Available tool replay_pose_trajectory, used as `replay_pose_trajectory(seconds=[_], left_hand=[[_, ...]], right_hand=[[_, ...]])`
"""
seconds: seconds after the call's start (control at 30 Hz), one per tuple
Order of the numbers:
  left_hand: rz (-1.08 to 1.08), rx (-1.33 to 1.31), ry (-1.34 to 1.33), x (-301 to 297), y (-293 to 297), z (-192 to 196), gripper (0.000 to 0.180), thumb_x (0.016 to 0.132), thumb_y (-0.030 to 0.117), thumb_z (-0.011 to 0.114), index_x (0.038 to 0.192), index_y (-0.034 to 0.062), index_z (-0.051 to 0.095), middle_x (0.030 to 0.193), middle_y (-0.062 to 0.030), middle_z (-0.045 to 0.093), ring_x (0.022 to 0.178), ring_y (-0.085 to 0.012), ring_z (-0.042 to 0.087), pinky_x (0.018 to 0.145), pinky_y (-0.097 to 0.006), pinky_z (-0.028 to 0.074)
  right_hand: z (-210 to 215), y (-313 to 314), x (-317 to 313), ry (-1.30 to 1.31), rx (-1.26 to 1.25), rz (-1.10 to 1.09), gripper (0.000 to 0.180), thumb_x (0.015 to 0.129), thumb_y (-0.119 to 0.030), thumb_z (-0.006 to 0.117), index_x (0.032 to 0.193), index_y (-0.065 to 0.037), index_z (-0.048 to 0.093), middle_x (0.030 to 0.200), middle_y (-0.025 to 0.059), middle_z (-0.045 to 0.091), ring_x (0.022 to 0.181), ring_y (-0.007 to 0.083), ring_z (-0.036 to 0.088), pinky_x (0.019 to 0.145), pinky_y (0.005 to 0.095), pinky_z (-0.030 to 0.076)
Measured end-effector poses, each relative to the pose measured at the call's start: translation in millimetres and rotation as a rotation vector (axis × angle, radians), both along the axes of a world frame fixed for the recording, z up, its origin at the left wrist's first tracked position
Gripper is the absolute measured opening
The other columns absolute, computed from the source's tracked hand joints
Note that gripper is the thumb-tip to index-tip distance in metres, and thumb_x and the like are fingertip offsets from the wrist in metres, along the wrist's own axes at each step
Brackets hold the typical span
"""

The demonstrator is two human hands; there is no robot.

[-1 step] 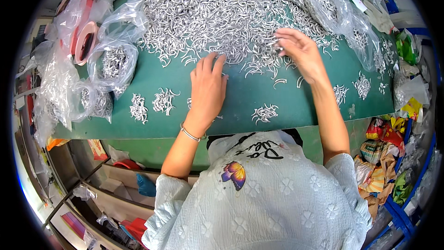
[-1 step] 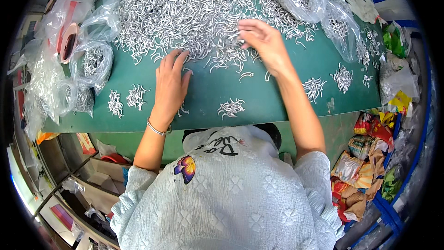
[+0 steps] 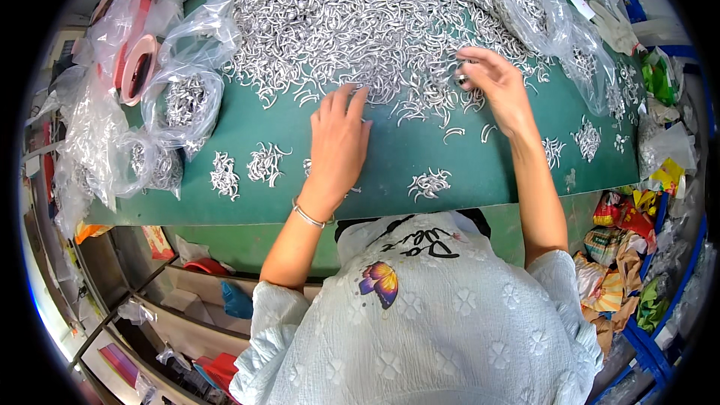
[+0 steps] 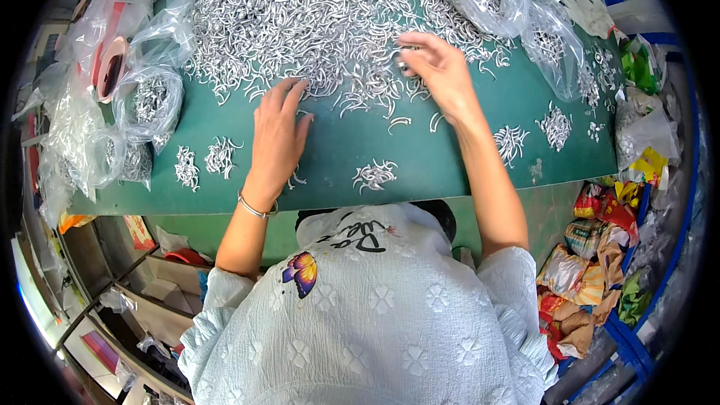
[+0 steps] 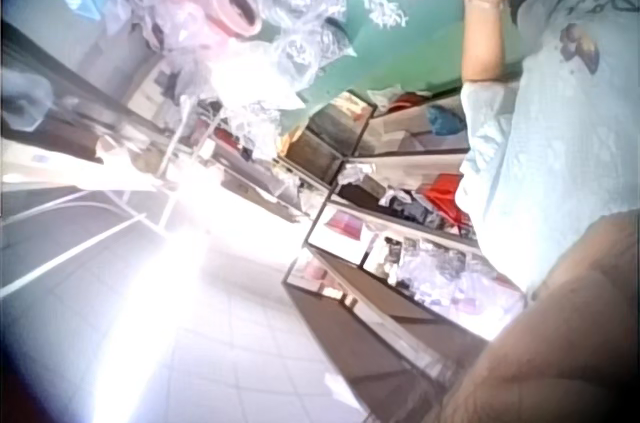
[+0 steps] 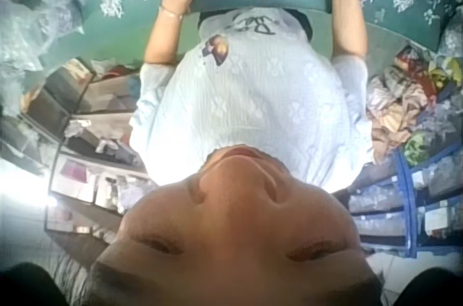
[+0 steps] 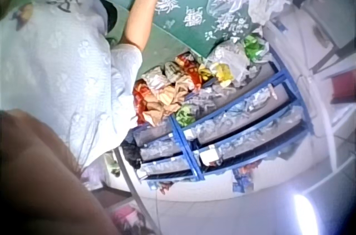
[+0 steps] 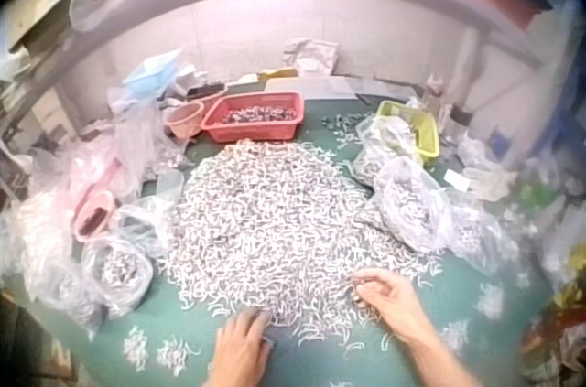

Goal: The person picks up small curved metal parts from a large pile on a green table and sorts them into smaller groups by hand.

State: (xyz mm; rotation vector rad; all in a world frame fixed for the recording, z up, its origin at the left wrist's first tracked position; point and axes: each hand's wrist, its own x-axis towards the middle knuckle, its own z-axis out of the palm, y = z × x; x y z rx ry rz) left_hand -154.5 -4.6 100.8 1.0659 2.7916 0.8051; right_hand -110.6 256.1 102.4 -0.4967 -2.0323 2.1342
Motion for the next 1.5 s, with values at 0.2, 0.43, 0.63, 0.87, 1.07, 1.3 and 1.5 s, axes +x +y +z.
replay_pose_trajectory(seconds=[0.2,0.43,0.63,0.87,1.07,1.3,1.5], left_hand=[[-0.270,-0.013,0.068,-6,35,-2,0.057,0.077,0.011,0.073,0.130,0.0105,0.051,0.134,-0.0095,0.048,0.124,-0.0321,0.044,0.098,-0.047,0.037],[-0.217,-0.027,0.223,-19,13,-17,0.024,0.080,0.005,0.067,0.103,0.0083,0.061,0.112,-0.0061,0.057,0.108,-0.0262,0.052,0.090,-0.042,0.038],[-0.005,0.038,0.231,-29,-6,-11,0.015,0.082,0.001,0.063,0.095,0.0080,0.063,0.100,-0.0051,0.059,0.094,-0.0253,0.055,0.083,-0.038,0.036],[-0.124,0.015,0.155,-9,10,-10,0.023,0.082,0.001,0.061,0.103,0.0086,0.065,0.111,-0.0060,0.056,0.100,-0.0252,0.052,0.084,-0.038,0.036],[0.049,-0.040,0.196,-7,-1,-5,0.024,0.084,0.000,0.060,0.107,0.0073,0.064,0.111,-0.0086,0.056,0.101,-0.0278,0.052,0.085,-0.039,0.037],[-0.131,0.124,-0.139,47,17,4,0.025,0.081,0.005,0.067,0.106,0.0046,0.061,0.104,-0.0105,0.057,0.094,-0.0291,0.055,0.078,-0.040,0.041],[-0.134,0.154,-0.155,56,25,-14,0.019,0.081,0.005,0.066,0.100,0.0041,0.061,0.097,-0.0092,0.055,0.089,-0.0281,0.054,0.075,-0.038,0.041]], right_hand=[[7,-12,20,0.111,1.007,0.290,0.057,0.066,-0.020,0.084,0.119,-0.014,0.062,0.135,0.0066,0.046,0.125,0.0311,0.040,0.103,0.0438,0.034],[-18,6,27,0.210,1.243,0.138,0.022,0.076,-0.008,0.073,0.096,-0.008,0.063,0.114,0.0058,0.058,0.109,0.0275,0.051,0.093,0.0418,0.036],[-7,3,24,0.095,1.278,-0.157,0.022,0.077,-0.002,0.068,0.098,-0.007,0.062,0.107,0.0086,0.058,0.102,0.0287,0.053,0.089,0.0401,0.037],[-14,-36,5,0.254,1.249,0.257,0.015,0.076,-0.006,0.071,0.089,-0.005,0.063,0.111,0.0067,0.055,0.108,0.0265,0.049,0.090,0.0404,0.036],[6,-47,32,0.180,1.185,0.345,0.011,0.075,-0.008,0.071,0.082,-0.004,0.064,0.110,0.0061,0.055,0.107,0.0255,0.048,0.089,0.0392,0.036],[-11,-50,12,0.197,0.947,0.217,0.008,0.079,-0.011,0.069,0.081,-0.005,0.064,0.092,0.0072,0.059,0.097,0.0258,0.051,0.085,0.0397,0.038],[-20,-59,-29,0.122,1.354,0.084,0.007,0.077,-0.012,0.071,0.078,-0.007,0.066,0.082,0.0052,0.058,0.088,0.0242,0.053,0.077,0.0374,0.036]])
